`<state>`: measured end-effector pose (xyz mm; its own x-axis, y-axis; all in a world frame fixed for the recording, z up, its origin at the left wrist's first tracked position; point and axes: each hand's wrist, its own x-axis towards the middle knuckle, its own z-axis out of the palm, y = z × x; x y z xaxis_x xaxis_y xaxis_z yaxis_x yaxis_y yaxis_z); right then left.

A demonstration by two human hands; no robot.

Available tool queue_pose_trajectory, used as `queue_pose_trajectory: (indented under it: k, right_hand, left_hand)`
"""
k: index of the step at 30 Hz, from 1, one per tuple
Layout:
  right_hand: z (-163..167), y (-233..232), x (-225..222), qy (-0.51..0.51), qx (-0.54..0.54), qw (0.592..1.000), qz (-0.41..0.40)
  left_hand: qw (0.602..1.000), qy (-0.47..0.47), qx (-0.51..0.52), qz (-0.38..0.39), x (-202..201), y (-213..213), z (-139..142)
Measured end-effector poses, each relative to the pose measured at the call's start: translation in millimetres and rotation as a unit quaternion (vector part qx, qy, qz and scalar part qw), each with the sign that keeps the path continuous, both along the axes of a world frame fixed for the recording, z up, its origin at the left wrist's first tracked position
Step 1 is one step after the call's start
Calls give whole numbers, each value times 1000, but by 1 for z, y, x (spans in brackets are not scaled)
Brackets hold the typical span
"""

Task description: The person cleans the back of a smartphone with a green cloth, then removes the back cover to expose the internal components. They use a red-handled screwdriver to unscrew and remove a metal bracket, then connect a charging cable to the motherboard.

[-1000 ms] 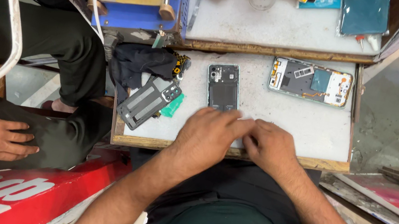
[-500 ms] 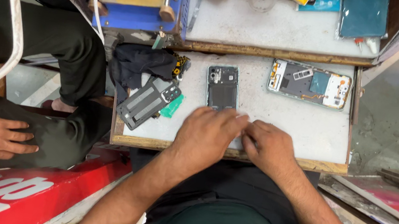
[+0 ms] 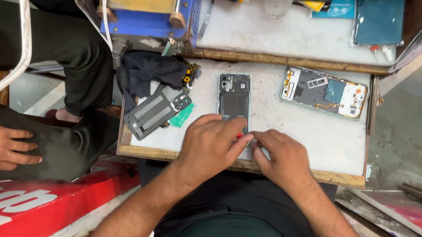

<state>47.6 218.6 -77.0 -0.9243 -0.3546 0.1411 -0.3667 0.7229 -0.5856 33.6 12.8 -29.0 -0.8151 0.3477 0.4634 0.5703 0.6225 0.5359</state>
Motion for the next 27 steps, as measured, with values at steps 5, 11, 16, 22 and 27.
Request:
queue_pose_trajectory:
  k: [5,11,16,22,27]
  right_hand:
    - [9,-4,1,4,20,1000,22]
    - [13,-7,2,56,75,994,64]
    - [20,-13,-1,31,166,981,93]
    - [26,-23,-11,23,264,956,127]
    - [27,-28,-16,21,335,929,155]
  left_hand:
    - [996,-12,40,84,6,-20,-7]
    - [969,-91,76,218,15,-56,-27]
    - [954,-93,151,241,24,-65,-53]
    - [974,-42,-32,220,43,-55,-56]
    - [975,16,-68,210,46,-42,-44]
